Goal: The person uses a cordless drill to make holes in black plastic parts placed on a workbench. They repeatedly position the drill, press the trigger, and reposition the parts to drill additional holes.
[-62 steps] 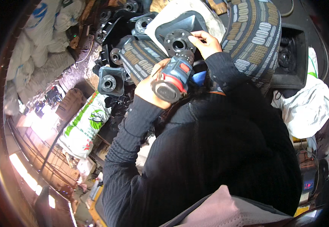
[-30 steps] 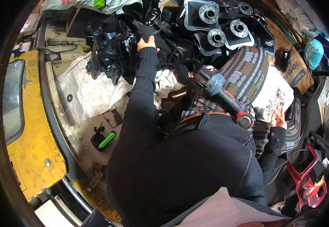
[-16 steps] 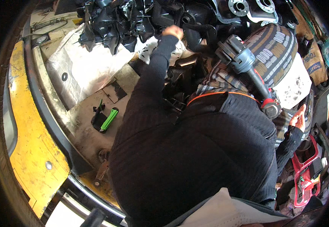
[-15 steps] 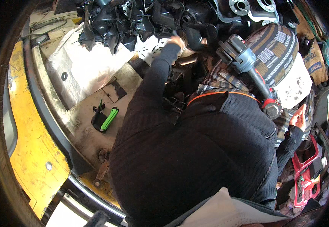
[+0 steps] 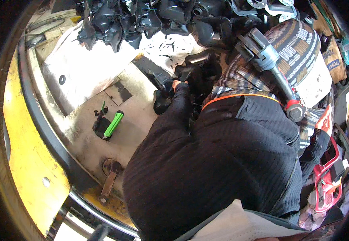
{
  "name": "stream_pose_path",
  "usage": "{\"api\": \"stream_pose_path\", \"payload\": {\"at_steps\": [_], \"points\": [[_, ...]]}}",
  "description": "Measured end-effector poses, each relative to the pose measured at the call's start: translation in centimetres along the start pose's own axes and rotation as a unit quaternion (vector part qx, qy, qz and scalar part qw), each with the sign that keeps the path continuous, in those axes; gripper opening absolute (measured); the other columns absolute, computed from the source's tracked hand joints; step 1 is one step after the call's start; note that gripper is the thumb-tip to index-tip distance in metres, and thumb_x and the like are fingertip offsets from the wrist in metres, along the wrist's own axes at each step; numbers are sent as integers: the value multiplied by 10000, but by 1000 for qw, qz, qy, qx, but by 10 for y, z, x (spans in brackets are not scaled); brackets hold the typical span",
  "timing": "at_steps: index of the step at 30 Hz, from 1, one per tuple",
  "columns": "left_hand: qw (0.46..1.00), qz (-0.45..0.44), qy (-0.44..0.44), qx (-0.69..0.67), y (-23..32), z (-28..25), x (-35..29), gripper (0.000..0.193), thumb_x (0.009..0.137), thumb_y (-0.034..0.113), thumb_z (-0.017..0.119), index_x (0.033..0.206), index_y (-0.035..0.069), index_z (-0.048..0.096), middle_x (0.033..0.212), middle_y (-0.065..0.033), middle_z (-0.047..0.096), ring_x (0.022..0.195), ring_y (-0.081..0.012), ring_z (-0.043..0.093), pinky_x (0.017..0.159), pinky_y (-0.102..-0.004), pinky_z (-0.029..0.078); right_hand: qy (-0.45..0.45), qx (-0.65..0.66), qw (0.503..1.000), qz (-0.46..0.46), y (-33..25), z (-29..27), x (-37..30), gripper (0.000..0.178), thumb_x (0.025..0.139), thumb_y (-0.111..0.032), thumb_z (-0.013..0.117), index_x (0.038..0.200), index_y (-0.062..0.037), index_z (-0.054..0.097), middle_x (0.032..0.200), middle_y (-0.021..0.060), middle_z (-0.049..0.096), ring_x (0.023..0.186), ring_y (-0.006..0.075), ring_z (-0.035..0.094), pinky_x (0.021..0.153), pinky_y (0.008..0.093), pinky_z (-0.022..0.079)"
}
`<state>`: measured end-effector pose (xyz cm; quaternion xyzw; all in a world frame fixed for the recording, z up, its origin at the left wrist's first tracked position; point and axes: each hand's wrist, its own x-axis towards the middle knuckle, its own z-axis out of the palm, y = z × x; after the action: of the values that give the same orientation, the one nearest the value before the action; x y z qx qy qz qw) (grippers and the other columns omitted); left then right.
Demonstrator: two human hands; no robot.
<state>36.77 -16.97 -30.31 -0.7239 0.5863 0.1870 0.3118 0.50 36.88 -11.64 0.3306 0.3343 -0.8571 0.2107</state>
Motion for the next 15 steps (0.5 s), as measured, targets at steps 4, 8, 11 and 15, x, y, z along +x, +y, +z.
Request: {"api": "stream_pose_path", "payload": {"at_steps": [4,8,11,15], "points": [[999,-26,-27,8,-3,31,35,568,743,372,716,1176,54,530,1249,-147,515,1028,-304,604,857,-429,502,-6,6,1000,4,4,-5,-7,375,913,-26,507,1287,-43,486,1085,91,603,906,181,602,687,249,514],[994,110,6,21,18,18,29,493,775,328,686,1151,39,551,1228,-149,535,1004,-294,607,843,-412,503,1,27,999,-27,-3,-15,-20,370,911,-31,515,1281,-49,494,1055,83,610,878,176,602,667,245,506],[970,230,76,-29,28,-6,30,438,799,295,663,1133,28,566,1212,-150,550,986,-286,609,833,-399,504,-23,33,998,-44,-13,-15,-26,367,910,-35,521,1276,-54,500,1033,76,615,856,172,602,652,242,500],[850,426,241,-196,91,-127,11,368,831,250,633,1109,13,587,1191,-152,570,961,-276,612,819,-382,505,-131,92,987,-14,-35,-28,-37,378,891,-62,551,1266,-57,506,903,55,597,737,158,554,611,256,469]]}}
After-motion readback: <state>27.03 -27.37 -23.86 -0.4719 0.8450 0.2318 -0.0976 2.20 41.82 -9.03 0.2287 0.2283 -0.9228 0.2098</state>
